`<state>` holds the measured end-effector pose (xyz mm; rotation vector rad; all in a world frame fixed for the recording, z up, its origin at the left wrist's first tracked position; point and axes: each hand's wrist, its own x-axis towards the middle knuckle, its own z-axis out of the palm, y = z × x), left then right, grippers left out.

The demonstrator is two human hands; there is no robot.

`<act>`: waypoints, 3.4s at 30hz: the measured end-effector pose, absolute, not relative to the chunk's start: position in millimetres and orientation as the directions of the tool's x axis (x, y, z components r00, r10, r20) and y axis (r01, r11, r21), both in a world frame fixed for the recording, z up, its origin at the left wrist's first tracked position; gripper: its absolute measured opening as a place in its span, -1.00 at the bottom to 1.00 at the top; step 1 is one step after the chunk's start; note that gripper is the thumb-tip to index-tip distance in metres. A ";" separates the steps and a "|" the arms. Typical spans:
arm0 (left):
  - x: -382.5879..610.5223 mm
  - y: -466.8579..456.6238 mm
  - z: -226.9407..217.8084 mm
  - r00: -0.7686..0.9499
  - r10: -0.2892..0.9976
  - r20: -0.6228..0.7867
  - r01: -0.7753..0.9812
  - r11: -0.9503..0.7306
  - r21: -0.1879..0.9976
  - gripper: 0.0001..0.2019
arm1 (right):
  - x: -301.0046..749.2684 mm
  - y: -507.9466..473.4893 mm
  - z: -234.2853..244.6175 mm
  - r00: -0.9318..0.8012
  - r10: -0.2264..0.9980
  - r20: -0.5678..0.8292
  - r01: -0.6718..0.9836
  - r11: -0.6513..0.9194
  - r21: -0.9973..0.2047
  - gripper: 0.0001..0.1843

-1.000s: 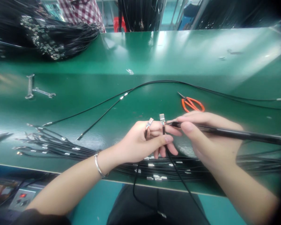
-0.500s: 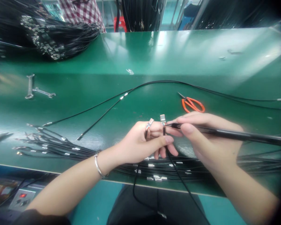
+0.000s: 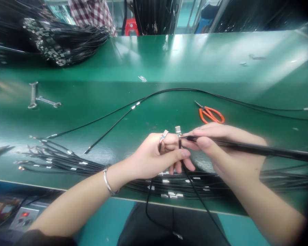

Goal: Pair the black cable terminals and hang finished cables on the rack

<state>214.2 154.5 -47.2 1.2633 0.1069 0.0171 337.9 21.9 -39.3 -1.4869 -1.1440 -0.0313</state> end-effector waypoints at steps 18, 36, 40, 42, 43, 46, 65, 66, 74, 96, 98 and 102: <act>213.6 155.6 -48.5 0.998 0.042 -0.055 0.040 0.312 0.949 -0.78 | 335.0 22.4 -38.1 0.536 0.582 0.611 0.669 0.149 -0.728 -0.88; 214.1 155.1 -47.2 0.995 0.059 -0.083 0.061 0.309 0.949 -0.81 | 336.1 20.9 -37.7 0.511 0.617 0.599 0.672 0.147 -0.726 -0.89; 213.5 155.3 -47.6 0.996 0.055 -0.076 0.056 0.311 0.949 -0.80 | 337.0 22.1 -38.2 0.490 0.614 0.619 0.679 0.176 -0.713 -0.86; 213.2 155.5 -47.8 0.996 0.052 -0.070 0.051 0.307 0.950 -0.77 | 336.9 23.3 -37.7 0.479 0.579 0.659 0.698 0.203 -0.686 -0.83; 213.1 155.6 -47.9 0.996 0.050 -0.068 0.049 0.304 0.951 -0.75 | 336.7 23.7 -37.1 0.476 0.561 0.678 0.707 0.214 -0.674 -0.82; 213.0 155.8 -47.7 0.997 0.049 -0.065 0.048 0.299 0.953 -0.70 | 336.6 22.3 -33.6 0.446 0.555 0.703 0.738 0.217 -0.639 -0.79; 213.8 156.1 -47.2 0.996 0.050 -0.078 0.058 0.316 0.947 -0.77 | 336.1 8.9 -30.3 0.358 0.739 0.570 0.821 0.042 -0.570 -0.88; 213.8 156.1 -47.4 0.996 0.050 -0.072 0.053 0.314 0.948 -0.77 | 336.0 8.9 -30.2 0.357 0.739 0.571 0.822 0.043 -0.568 -0.89; 213.9 156.2 -47.0 0.998 0.042 -0.052 0.036 0.314 0.949 -0.78 | 334.9 10.3 -30.0 0.367 0.729 0.578 0.837 0.013 -0.547 -0.91; 214.1 156.5 -47.4 0.998 0.052 -0.045 0.027 0.308 0.951 -0.78 | 336.3 9.2 -28.2 0.212 0.738 0.641 0.939 0.028 -0.344 -0.90; 213.8 156.4 -47.4 0.998 0.052 -0.041 0.024 0.298 0.954 -0.77 | 334.6 9.4 -29.4 0.239 0.732 0.638 0.928 0.020 -0.372 -0.86; 213.6 156.2 -47.2 0.998 0.050 -0.049 0.031 0.304 0.952 -0.77 | 331.4 10.6 -31.1 0.245 0.699 0.671 0.932 0.021 -0.363 -0.82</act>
